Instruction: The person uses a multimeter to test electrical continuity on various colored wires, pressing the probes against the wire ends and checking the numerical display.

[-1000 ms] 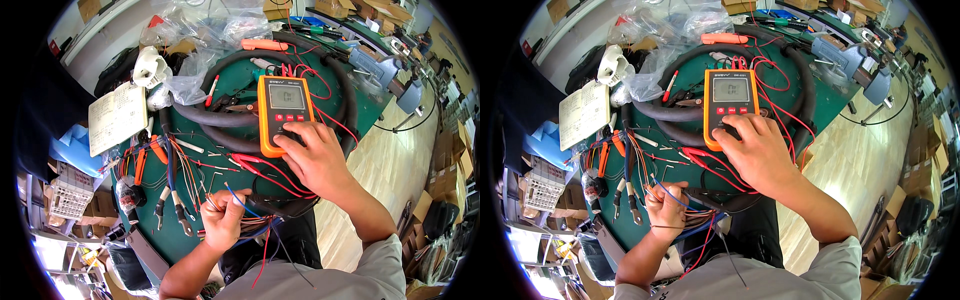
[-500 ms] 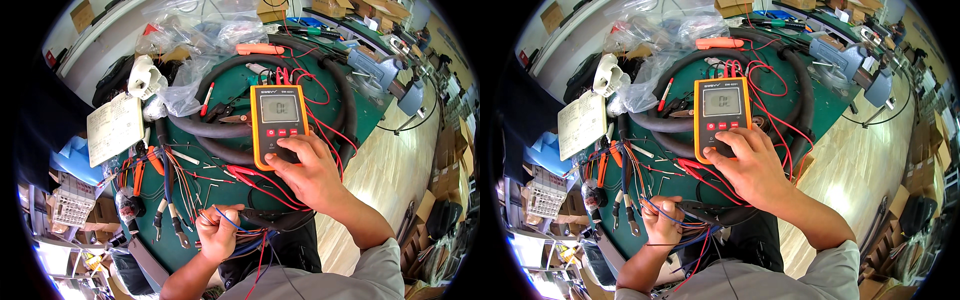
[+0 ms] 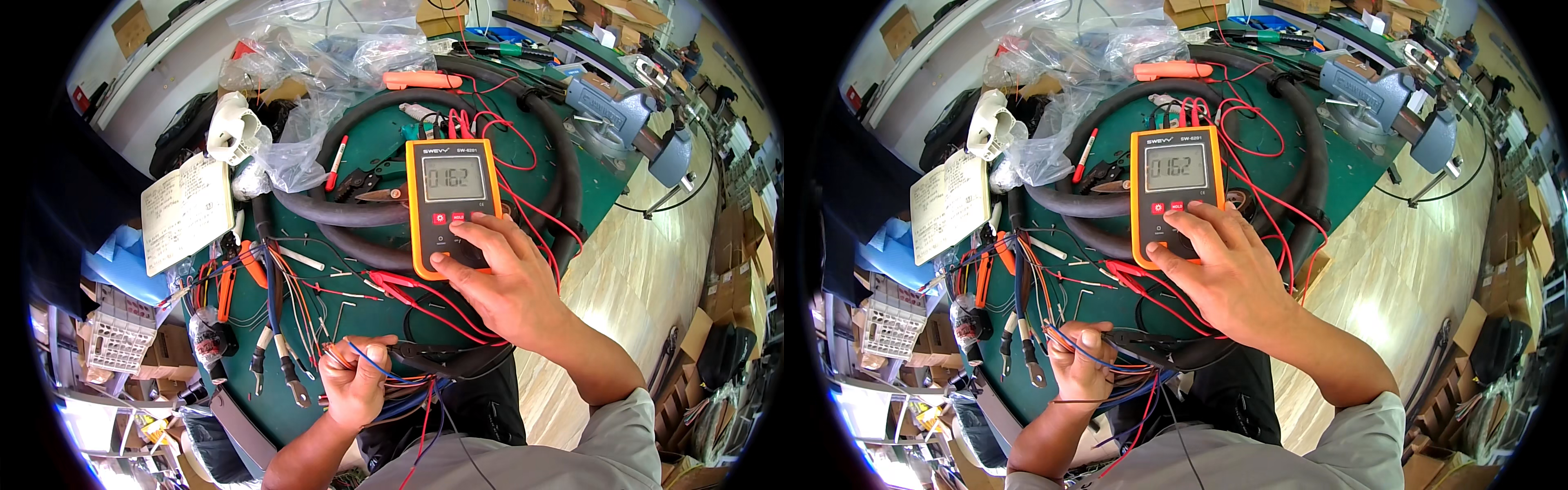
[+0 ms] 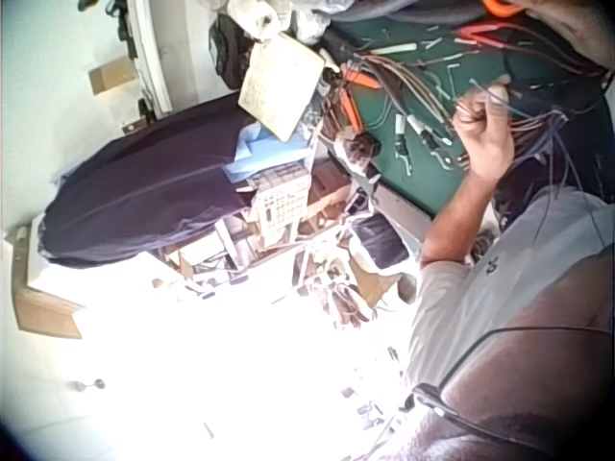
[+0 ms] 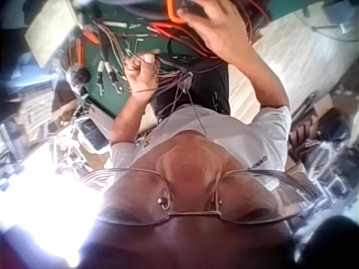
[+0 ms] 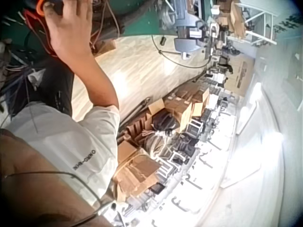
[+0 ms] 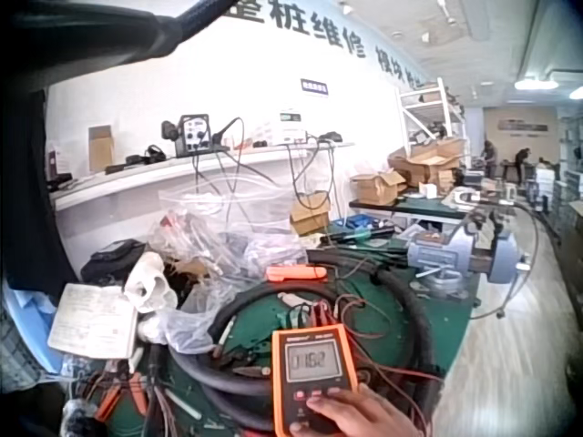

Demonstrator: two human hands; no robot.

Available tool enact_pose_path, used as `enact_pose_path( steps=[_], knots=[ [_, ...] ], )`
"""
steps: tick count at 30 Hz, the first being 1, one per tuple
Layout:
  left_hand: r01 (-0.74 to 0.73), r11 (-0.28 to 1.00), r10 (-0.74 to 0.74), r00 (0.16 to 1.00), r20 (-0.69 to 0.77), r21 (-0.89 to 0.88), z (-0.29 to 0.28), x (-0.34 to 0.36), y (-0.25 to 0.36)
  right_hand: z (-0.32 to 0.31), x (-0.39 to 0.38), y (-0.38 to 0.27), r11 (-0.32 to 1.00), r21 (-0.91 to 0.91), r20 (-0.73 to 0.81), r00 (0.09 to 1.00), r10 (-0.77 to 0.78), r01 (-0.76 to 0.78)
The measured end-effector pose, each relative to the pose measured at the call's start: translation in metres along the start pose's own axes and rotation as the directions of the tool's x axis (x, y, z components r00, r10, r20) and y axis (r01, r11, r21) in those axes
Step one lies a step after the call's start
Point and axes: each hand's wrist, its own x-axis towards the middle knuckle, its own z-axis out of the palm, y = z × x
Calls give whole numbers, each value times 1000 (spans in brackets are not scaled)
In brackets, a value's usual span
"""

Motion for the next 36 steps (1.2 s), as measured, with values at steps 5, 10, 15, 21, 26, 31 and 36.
enact_pose_path(
  steps=[5,10,15,21,26,31,36],
  knots=[
    [13,1000,-13,1000,1,-1,0,-1,0,-3,1,-1,1000,-16,31,1000,-6,6],
    [42,999,-42,999,13,-4,-1,-1,4,-4,2,-2,1000,-8,35,999,5,-4],
    [66,998,-66,998,7,-16,-1,-2,5,-4,2,-3,1000,-8,45,999,13,-12],
    [40,999,-40,999,-2,17,-2,-1,0,-5,2,-4,1000,-20,63,998,19,-18],
    [41,999,-41,999,12,2,-2,-1,1,-6,1,-4,999,-26,67,997,26,-24],
    [35,999,-35,999,25,1,-3,0,-1,-10,3,-5,999,8,80,996,30,-31],
    [22,1000,-23,999,30,15,-4,0,-2,-33,-15,-13,974,208,-258,955,143,-89]
  ],
)
